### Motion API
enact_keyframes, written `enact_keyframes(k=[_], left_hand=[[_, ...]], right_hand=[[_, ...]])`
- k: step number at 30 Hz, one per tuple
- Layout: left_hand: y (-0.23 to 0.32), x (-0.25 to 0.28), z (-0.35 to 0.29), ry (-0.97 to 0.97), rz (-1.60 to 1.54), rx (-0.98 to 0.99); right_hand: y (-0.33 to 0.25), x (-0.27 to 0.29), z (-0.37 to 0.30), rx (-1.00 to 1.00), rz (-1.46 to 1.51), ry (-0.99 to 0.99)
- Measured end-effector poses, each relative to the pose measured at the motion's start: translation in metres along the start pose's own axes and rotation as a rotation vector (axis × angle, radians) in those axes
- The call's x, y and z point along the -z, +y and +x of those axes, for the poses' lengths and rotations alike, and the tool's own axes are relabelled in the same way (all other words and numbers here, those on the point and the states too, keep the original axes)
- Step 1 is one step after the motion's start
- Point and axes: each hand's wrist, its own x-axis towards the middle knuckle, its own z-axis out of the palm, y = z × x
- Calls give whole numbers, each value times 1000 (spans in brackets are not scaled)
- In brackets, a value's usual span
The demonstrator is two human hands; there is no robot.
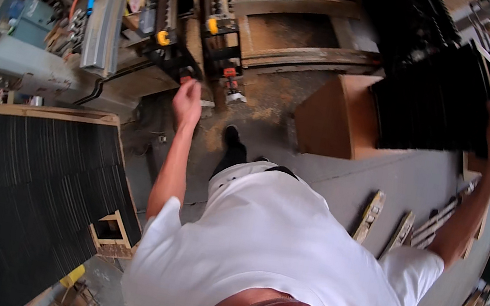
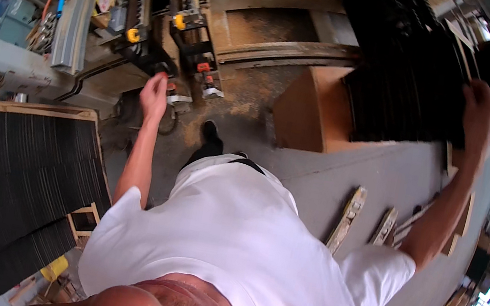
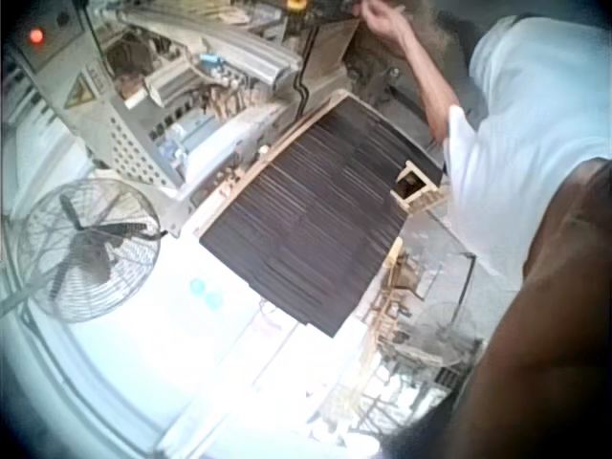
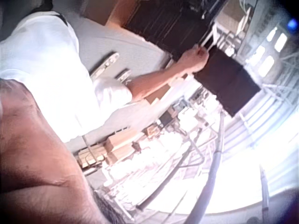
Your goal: The person repeatedly picks up small wooden frames, places them on a machine, and removes them, then stacks the frames on a nearby rack. The cycle continues with the person handling each frame individually.
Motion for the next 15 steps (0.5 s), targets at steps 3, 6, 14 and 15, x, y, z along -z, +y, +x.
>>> enact_keyframes(k=[3,6,14,15], left_hand=[[20,-23,97,48,-32,-60],[42,-47,201,47,-224,7],[36,-84,412,-28,-818,528],[30,-85,424,-35,-866,534]], right_hand=[[-51,16,-12,36,95,167],[-134,28,-25,6,136,258],[-328,-34,-4,479,533,52],[-350,-47,2,504,544,13]])
